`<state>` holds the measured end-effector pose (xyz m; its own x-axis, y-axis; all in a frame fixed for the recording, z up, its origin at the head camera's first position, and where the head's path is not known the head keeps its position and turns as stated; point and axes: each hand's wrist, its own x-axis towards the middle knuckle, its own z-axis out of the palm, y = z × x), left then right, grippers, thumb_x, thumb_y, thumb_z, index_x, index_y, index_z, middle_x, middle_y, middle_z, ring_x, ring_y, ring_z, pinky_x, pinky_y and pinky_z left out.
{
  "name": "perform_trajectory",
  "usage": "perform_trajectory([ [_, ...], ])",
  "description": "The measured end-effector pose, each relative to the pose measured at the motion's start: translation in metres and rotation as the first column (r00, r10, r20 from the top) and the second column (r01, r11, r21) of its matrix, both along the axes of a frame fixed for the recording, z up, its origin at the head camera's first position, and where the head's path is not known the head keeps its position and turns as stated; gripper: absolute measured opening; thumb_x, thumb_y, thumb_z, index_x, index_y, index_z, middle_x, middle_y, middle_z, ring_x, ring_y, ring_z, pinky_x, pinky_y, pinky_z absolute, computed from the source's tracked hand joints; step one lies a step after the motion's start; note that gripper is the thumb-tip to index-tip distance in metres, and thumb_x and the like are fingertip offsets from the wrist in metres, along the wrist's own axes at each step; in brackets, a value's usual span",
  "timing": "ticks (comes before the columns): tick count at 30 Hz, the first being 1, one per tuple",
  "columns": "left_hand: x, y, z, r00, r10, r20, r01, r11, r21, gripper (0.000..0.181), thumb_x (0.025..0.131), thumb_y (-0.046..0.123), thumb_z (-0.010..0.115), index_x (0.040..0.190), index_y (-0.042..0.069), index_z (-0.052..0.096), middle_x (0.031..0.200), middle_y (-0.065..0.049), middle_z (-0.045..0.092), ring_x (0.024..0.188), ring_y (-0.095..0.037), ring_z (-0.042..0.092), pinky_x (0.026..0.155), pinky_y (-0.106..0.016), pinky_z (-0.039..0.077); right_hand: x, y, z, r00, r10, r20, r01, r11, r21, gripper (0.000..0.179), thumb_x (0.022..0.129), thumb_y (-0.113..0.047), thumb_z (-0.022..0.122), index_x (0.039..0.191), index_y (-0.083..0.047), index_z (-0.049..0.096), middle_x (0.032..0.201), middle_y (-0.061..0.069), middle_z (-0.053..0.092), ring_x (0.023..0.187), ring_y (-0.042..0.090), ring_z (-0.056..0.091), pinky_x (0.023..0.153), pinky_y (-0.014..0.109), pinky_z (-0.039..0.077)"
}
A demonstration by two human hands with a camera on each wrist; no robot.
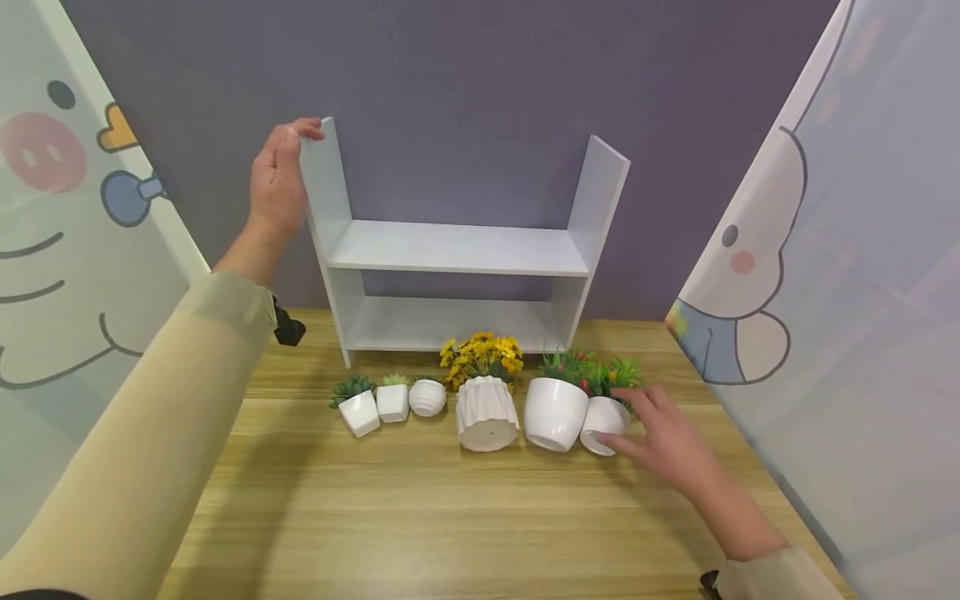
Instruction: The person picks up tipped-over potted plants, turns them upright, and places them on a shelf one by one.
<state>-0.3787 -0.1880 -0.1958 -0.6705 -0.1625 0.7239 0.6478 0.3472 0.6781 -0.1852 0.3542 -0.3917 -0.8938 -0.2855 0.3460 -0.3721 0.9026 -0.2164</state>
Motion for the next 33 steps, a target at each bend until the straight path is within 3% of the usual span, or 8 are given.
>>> perform_trajectory([
  [4, 0.0, 0.001, -0.001, 1.0, 0.005, -0.005, -0.005, 1.0, -0.003, 0.035, 0.119, 0.035, 0.037, 0.119, 0.024, 0.07, 0.155, 0.003, 0.065, 0.148, -0.002, 0.052, 0.123, -0.021, 0.036, -0.002, 0.007, -0.008, 0.999, 0.037, -0.02, -0.037, 0.999, -0.028, 0.066, 0.084, -0.033, 0.097, 0.138, -0.006, 0.071, 0.11, 0.005, 0.058, 0.093, 0.021, 0.064, 0.066, 0.029, 0.052],
  [11, 0.0, 0.001, 0.0, 1.0, -0.004, -0.008, 0.004, 1.0, 0.005, 0.033, 0.119, 0.034, 0.037, 0.117, 0.025, 0.069, 0.156, 0.002, 0.064, 0.149, -0.002, 0.051, 0.123, -0.02, 0.035, -0.007, 0.015, -0.009, 0.996, 0.083, 0.015, -0.083, 0.996, -0.042, 0.06, 0.09, -0.026, 0.092, 0.142, -0.008, 0.07, 0.117, 0.007, 0.062, 0.094, 0.019, 0.061, 0.068, 0.028, 0.052],
  [16, 0.001, 0.001, 0.0, 1.0, 0.002, 0.001, -0.002, 1.0, -0.001, 0.033, 0.119, 0.035, 0.037, 0.117, 0.026, 0.068, 0.157, 0.003, 0.063, 0.149, -0.002, 0.05, 0.123, -0.021, 0.034, -0.012, 0.02, -0.01, 0.991, 0.133, -0.02, -0.133, 0.991, -0.031, 0.061, 0.088, -0.019, 0.093, 0.143, -0.007, 0.069, 0.122, 0.009, 0.064, 0.093, 0.022, 0.065, 0.069, 0.03, 0.055],
  [22, 0.002, 0.002, -0.002, 1.0, 0.013, 0.009, -0.013, 1.0, -0.011, 0.033, 0.119, 0.036, 0.036, 0.118, 0.026, 0.068, 0.158, 0.003, 0.063, 0.15, -0.002, 0.05, 0.124, -0.022, 0.034, -0.013, 0.025, -0.012, 0.99, 0.142, 0.001, -0.142, 0.99, -0.023, 0.066, 0.089, -0.019, 0.092, 0.148, -0.006, 0.064, 0.131, 0.012, 0.064, 0.097, 0.027, 0.07, 0.069, 0.033, 0.059],
  [28, 0.004, 0.003, -0.001, 0.999, 0.018, 0.035, -0.018, 1.0, -0.016, 0.034, 0.12, 0.039, 0.036, 0.121, 0.026, 0.067, 0.16, 0.007, 0.061, 0.152, -0.002, 0.047, 0.125, -0.022, 0.033, -0.009, 0.025, -0.009, 0.991, 0.121, 0.059, -0.118, 0.991, -0.058, 0.073, 0.093, -0.024, 0.09, 0.154, -0.005, 0.056, 0.14, 0.017, 0.06, 0.104, 0.032, 0.071, 0.074, 0.038, 0.061],
  [33, 0.005, 0.004, 0.0, 0.999, 0.019, 0.041, -0.018, 1.0, -0.018, 0.035, 0.12, 0.04, 0.035, 0.122, 0.025, 0.067, 0.16, 0.008, 0.06, 0.152, -0.002, 0.047, 0.126, -0.022, 0.032, -0.006, 0.02, -0.005, 0.979, 0.012, 0.205, 0.017, 0.99, -0.139, 0.081, 0.099, -0.035, 0.085, 0.159, 0.001, 0.045, 0.147, 0.031, 0.053, 0.111, 0.044, 0.07, 0.078, 0.049, 0.062],
])
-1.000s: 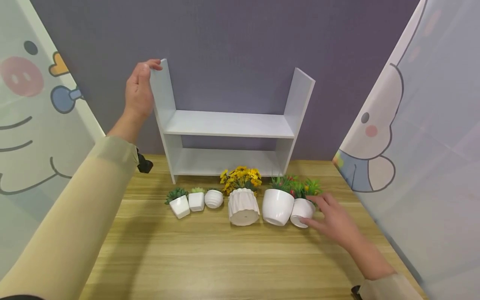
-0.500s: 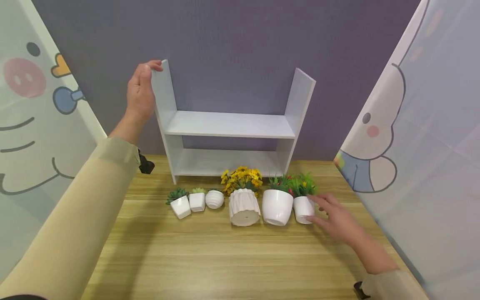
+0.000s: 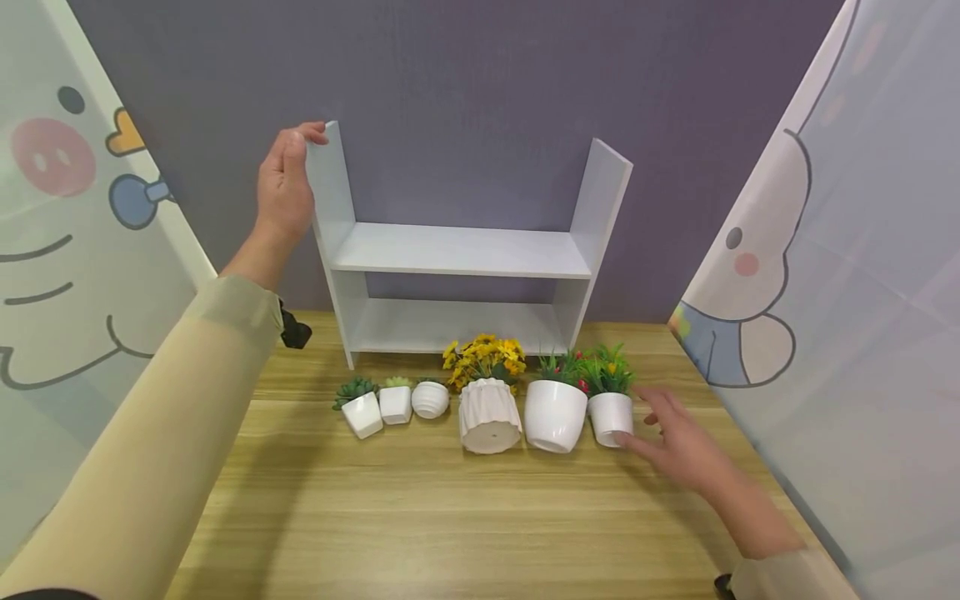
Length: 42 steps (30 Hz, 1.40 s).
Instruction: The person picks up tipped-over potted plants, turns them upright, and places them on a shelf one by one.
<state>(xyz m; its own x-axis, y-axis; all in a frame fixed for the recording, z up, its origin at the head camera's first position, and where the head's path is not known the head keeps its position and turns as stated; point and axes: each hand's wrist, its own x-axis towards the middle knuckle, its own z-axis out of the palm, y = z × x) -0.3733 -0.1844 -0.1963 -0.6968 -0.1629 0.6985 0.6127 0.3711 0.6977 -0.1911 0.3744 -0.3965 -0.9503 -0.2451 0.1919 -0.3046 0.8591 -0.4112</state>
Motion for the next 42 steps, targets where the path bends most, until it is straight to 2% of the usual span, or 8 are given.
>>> perform_trajectory([
  [6, -0.002, -0.002, 0.001, 1.0, -0.003, -0.022, 0.004, 1.0, 0.014, 0.035, 0.12, 0.038, 0.037, 0.121, 0.022, 0.067, 0.158, 0.005, 0.062, 0.15, -0.003, 0.049, 0.124, -0.022, 0.034, -0.004, -0.011, -0.003, 0.964, -0.167, 0.205, 0.194, 0.974, -0.119, 0.091, 0.108, -0.051, 0.068, 0.159, 0.016, 0.032, 0.147, 0.045, 0.051, 0.119, 0.056, 0.068, 0.085, 0.053, 0.065],
  [12, -0.003, -0.004, -0.001, 1.0, -0.004, -0.009, 0.004, 1.0, 0.014, 0.033, 0.12, 0.039, 0.036, 0.119, 0.027, 0.067, 0.159, 0.007, 0.061, 0.151, -0.003, 0.048, 0.125, -0.022, 0.034, -0.01, -0.02, -0.009, 0.918, -0.238, 0.317, 0.284, 0.953, -0.106, 0.101, 0.109, -0.062, 0.058, 0.159, 0.02, 0.026, 0.15, 0.045, 0.053, 0.132, 0.058, 0.062, 0.099, 0.058, 0.059],
  [16, -0.003, -0.004, -0.002, 1.0, -0.005, -0.002, 0.005, 1.0, 0.011, 0.033, 0.12, 0.04, 0.036, 0.119, 0.028, 0.066, 0.16, 0.008, 0.061, 0.152, -0.002, 0.047, 0.125, -0.023, 0.033, -0.014, -0.025, -0.011, 0.912, -0.244, 0.33, 0.296, 0.948, -0.119, 0.103, 0.109, -0.063, 0.058, 0.159, 0.021, 0.026, 0.148, 0.046, 0.053, 0.127, 0.055, 0.065, 0.098, 0.057, 0.059],
  [21, -0.002, -0.004, -0.001, 1.0, -0.006, -0.01, 0.006, 1.0, 0.008, 0.033, 0.12, 0.039, 0.036, 0.119, 0.027, 0.066, 0.16, 0.007, 0.061, 0.153, -0.001, 0.046, 0.125, -0.022, 0.033, -0.017, -0.028, -0.012, 0.903, -0.241, 0.355, 0.311, 0.937, -0.156, 0.106, 0.109, -0.063, 0.059, 0.159, 0.023, 0.023, 0.147, 0.045, 0.053, 0.107, 0.036, 0.075, 0.081, 0.04, 0.063],
  [25, -0.002, -0.004, -0.001, 1.0, -0.005, -0.009, 0.005, 1.0, 0.005, 0.032, 0.12, 0.04, 0.036, 0.118, 0.029, 0.066, 0.16, 0.008, 0.06, 0.153, -0.001, 0.045, 0.126, -0.021, 0.032, -0.019, -0.029, -0.011, 0.897, -0.241, 0.37, 0.317, 0.935, -0.159, 0.107, 0.108, -0.063, 0.06, 0.16, 0.022, 0.023, 0.143, 0.044, 0.055, 0.097, 0.026, 0.076, 0.076, 0.035, 0.063],
  [33, -0.001, -0.004, -0.002, 1.0, 0.0, -0.014, 0.0, 1.0, 0.002, 0.036, 0.119, 0.039, 0.036, 0.123, 0.021, 0.066, 0.16, 0.007, 0.061, 0.153, -0.002, 0.046, 0.125, -0.022, 0.033, -0.02, -0.028, -0.012, 0.902, -0.25, 0.353, 0.319, 0.936, -0.15, 0.101, 0.108, -0.058, 0.063, 0.157, 0.023, 0.027, 0.135, 0.04, 0.062, 0.102, 0.03, 0.075, 0.077, 0.032, 0.059],
  [38, -0.001, -0.003, -0.002, 1.0, 0.002, -0.004, -0.002, 1.0, -0.001, 0.034, 0.12, 0.04, 0.035, 0.122, 0.025, 0.066, 0.161, 0.007, 0.059, 0.155, -0.001, 0.044, 0.127, -0.022, 0.031, -0.021, -0.029, -0.01, 0.905, -0.247, 0.347, 0.316, 0.935, -0.161, 0.09, 0.11, -0.052, 0.063, 0.152, 0.024, 0.038, 0.13, 0.038, 0.068, 0.099, 0.027, 0.078, 0.074, 0.03, 0.059],
  [42, -0.002, -0.004, -0.002, 1.0, -0.005, -0.015, 0.005, 1.0, 0.0, 0.032, 0.12, 0.038, 0.036, 0.12, 0.027, 0.065, 0.161, 0.006, 0.06, 0.155, -0.001, 0.044, 0.127, -0.021, 0.031, -0.02, -0.029, -0.008, 0.892, -0.25, 0.377, 0.334, 0.926, -0.175, 0.081, 0.11, -0.051, 0.063, 0.145, 0.021, 0.05, 0.128, 0.033, 0.072, 0.098, 0.023, 0.077, 0.072, 0.03, 0.057],
])
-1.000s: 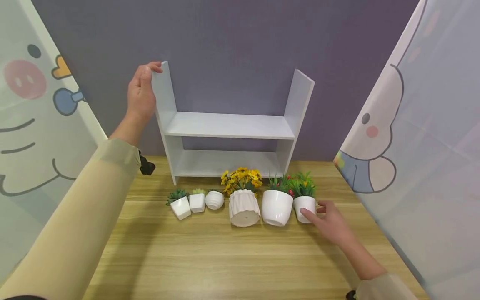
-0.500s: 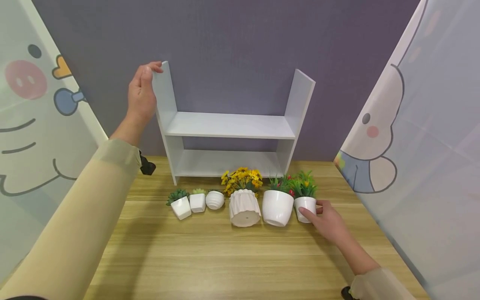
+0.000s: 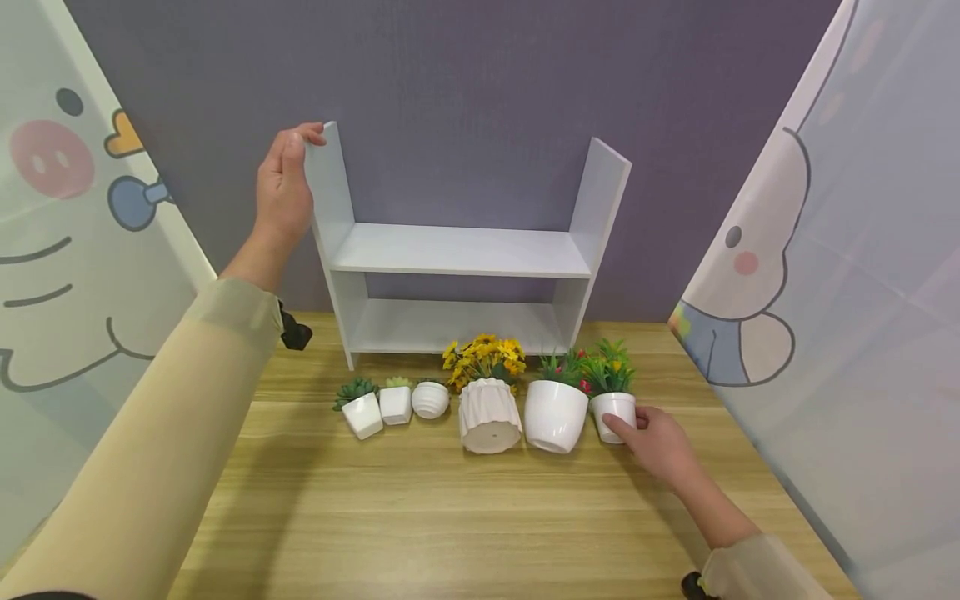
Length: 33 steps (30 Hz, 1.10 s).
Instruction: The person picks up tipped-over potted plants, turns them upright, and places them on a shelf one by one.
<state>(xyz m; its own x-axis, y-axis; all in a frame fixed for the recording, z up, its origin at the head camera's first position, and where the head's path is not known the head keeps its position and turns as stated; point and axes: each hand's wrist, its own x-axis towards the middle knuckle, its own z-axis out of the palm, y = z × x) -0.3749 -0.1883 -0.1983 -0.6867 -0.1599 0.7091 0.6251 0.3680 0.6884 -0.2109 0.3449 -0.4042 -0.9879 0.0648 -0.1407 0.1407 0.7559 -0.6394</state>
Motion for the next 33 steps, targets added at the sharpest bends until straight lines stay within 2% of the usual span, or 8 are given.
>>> perform_trajectory([
  [7, -0.0013, 0.0001, 0.0, 1.0, 0.002, 0.008, -0.002, 1.0, -0.001, 0.032, 0.12, 0.038, 0.035, 0.121, 0.027, 0.065, 0.162, 0.006, 0.059, 0.155, -0.002, 0.044, 0.128, -0.022, 0.03, 0.002, 0.0021, 0.0, 0.998, -0.05, 0.038, 0.054, 0.992, -0.117, 0.088, 0.109, -0.048, 0.066, 0.151, 0.024, 0.039, 0.138, 0.038, 0.063, 0.103, 0.023, 0.078, 0.077, 0.026, 0.059],
  [10, -0.0014, -0.0002, 0.0003, 1.0, 0.005, 0.01, -0.005, 1.0, -0.005, 0.033, 0.12, 0.039, 0.035, 0.122, 0.026, 0.065, 0.162, 0.007, 0.058, 0.156, -0.002, 0.043, 0.128, -0.022, 0.03, 0.002, 0.003, -0.0009, 0.997, -0.068, 0.035, 0.072, 0.987, -0.143, 0.09, 0.108, -0.046, 0.068, 0.152, 0.025, 0.035, 0.138, 0.038, 0.061, 0.102, 0.018, 0.076, 0.076, 0.024, 0.059],
  [19, -0.0014, 0.0, -0.0002, 1.0, 0.001, 0.005, -0.001, 1.0, 0.001, 0.034, 0.12, 0.038, 0.035, 0.122, 0.023, 0.065, 0.162, 0.006, 0.059, 0.155, -0.002, 0.044, 0.127, -0.022, 0.031, -0.0038, 0.0073, -0.0041, 0.998, -0.063, 0.007, 0.063, 0.984, -0.168, 0.077, 0.109, -0.039, 0.07, 0.148, 0.023, 0.044, 0.132, 0.032, 0.067, 0.097, 0.011, 0.069, 0.076, 0.024, 0.059],
  [22, -0.0006, 0.0004, 0.0, 1.0, 0.004, 0.003, -0.004, 1.0, -0.002, 0.034, 0.12, 0.038, 0.035, 0.122, 0.023, 0.065, 0.162, 0.006, 0.059, 0.154, -0.002, 0.045, 0.127, -0.022, 0.032, -0.0047, 0.0084, -0.0042, 0.999, -0.053, 0.007, 0.054, 0.985, -0.161, 0.079, 0.109, -0.04, 0.069, 0.15, 0.022, 0.043, 0.137, 0.034, 0.065, 0.1, 0.01, 0.067, 0.077, 0.022, 0.058],
  [26, -0.0002, 0.0011, 0.0003, 1.0, 0.006, 0.017, -0.006, 1.0, -0.006, 0.034, 0.12, 0.039, 0.034, 0.122, 0.025, 0.065, 0.162, 0.007, 0.058, 0.155, -0.002, 0.044, 0.128, -0.022, 0.031, -0.0038, 0.0084, -0.0037, 0.999, -0.051, 0.01, 0.052, 0.988, -0.143, 0.086, 0.109, -0.043, 0.069, 0.154, 0.022, 0.037, 0.143, 0.036, 0.061, 0.107, 0.015, 0.067, 0.078, 0.021, 0.057],
  [33, 0.0008, 0.0015, 0.0008, 1.0, 0.006, 0.021, -0.007, 1.0, 0.004, 0.033, 0.12, 0.04, 0.035, 0.121, 0.027, 0.065, 0.162, 0.007, 0.059, 0.155, -0.002, 0.044, 0.128, -0.022, 0.031, -0.004, 0.0096, -0.0047, 0.998, -0.058, 0.011, 0.059, 0.988, -0.146, 0.09, 0.107, -0.044, 0.07, 0.154, 0.023, 0.033, 0.147, 0.039, 0.055, 0.123, 0.035, 0.065, 0.079, 0.02, 0.055],
])
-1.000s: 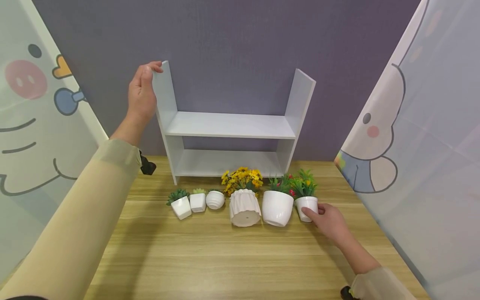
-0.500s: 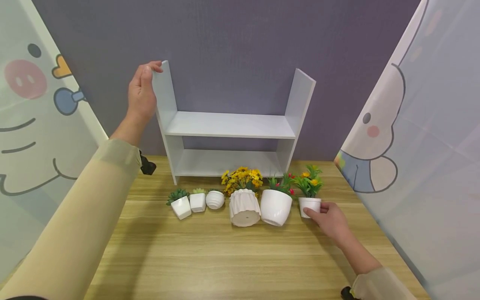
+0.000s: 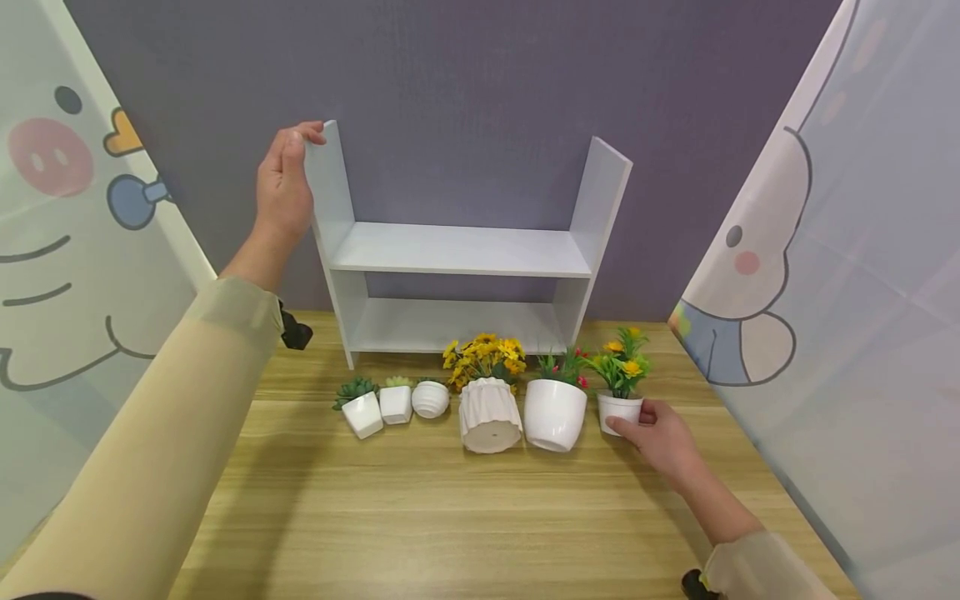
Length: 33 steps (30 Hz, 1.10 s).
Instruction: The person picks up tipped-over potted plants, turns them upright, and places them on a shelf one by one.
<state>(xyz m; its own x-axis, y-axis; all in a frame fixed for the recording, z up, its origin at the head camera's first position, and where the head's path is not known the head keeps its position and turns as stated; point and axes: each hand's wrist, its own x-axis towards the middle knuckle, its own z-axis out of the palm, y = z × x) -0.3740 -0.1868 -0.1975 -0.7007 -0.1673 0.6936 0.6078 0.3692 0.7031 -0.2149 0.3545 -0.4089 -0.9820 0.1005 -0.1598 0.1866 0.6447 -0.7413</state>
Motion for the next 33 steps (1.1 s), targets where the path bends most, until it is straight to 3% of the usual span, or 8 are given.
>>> perform_trajectory([
  [6, 0.001, 0.0, 0.0, 1.0, 0.001, 0.001, -0.001, 1.0, 0.002, 0.034, 0.12, 0.04, 0.034, 0.122, 0.026, 0.065, 0.162, 0.008, 0.059, 0.154, -0.002, 0.045, 0.127, -0.023, 0.031, -0.002, 0.002, 0.0, 1.0, 0.016, -0.002, -0.016, 1.0, -0.006, 0.09, 0.107, -0.042, 0.071, 0.156, 0.022, 0.031, 0.15, 0.039, 0.051, 0.129, 0.041, 0.062, 0.081, 0.02, 0.055],
  [11, 0.001, 0.0, 0.0, 1.0, 0.001, 0.003, -0.001, 1.0, -0.005, 0.035, 0.12, 0.04, 0.034, 0.123, 0.024, 0.065, 0.162, 0.007, 0.058, 0.155, -0.003, 0.044, 0.128, -0.023, 0.031, -0.004, 0.003, 0.0, 0.999, 0.034, -0.029, -0.034, 0.999, 0.033, 0.083, 0.107, -0.037, 0.072, 0.155, 0.02, 0.035, 0.148, 0.041, 0.054, 0.13, 0.047, 0.061, 0.087, 0.028, 0.055],
  [16, 0.001, 0.0, 0.001, 1.0, 0.002, 0.01, -0.002, 1.0, -0.01, 0.035, 0.12, 0.041, 0.034, 0.124, 0.025, 0.064, 0.163, 0.008, 0.058, 0.155, -0.003, 0.044, 0.128, -0.023, 0.03, -0.006, 0.003, -0.003, 0.998, 0.037, -0.056, -0.032, 0.996, 0.08, 0.083, 0.105, -0.037, 0.075, 0.154, 0.019, 0.038, 0.147, 0.042, 0.056, 0.13, 0.048, 0.062, 0.097, 0.042, 0.057],
  [22, 0.001, -0.001, 0.001, 1.0, -0.001, 0.0, 0.001, 1.0, -0.003, 0.035, 0.12, 0.04, 0.035, 0.123, 0.022, 0.065, 0.162, 0.007, 0.059, 0.154, -0.003, 0.045, 0.127, -0.023, 0.032, -0.009, 0.003, -0.006, 0.992, 0.055, -0.111, -0.039, 0.989, 0.142, 0.088, 0.098, -0.037, 0.083, 0.154, 0.018, 0.042, 0.15, 0.043, 0.055, 0.137, 0.055, 0.056, 0.113, 0.063, 0.049],
  [27, 0.001, -0.002, 0.001, 1.0, -0.008, -0.005, 0.008, 1.0, -0.002, 0.035, 0.12, 0.04, 0.035, 0.123, 0.022, 0.065, 0.161, 0.007, 0.059, 0.154, -0.003, 0.045, 0.127, -0.023, 0.032, -0.012, 0.002, -0.009, 0.976, 0.116, -0.184, -0.069, 0.968, 0.243, 0.081, 0.093, -0.032, 0.088, 0.146, 0.017, 0.052, 0.143, 0.043, 0.06, 0.135, 0.06, 0.057, 0.113, 0.072, 0.046],
  [33, -0.001, -0.002, 0.0, 1.0, -0.02, -0.022, 0.02, 1.0, 0.003, 0.03, 0.12, 0.039, 0.037, 0.117, 0.028, 0.065, 0.16, 0.007, 0.06, 0.153, -0.002, 0.046, 0.125, -0.023, 0.033, -0.016, -0.001, -0.01, 0.972, 0.133, -0.193, -0.073, 0.955, 0.288, 0.086, 0.093, -0.034, 0.088, 0.148, 0.019, 0.048, 0.145, 0.045, 0.058, 0.136, 0.063, 0.055, 0.113, 0.072, 0.046],
])
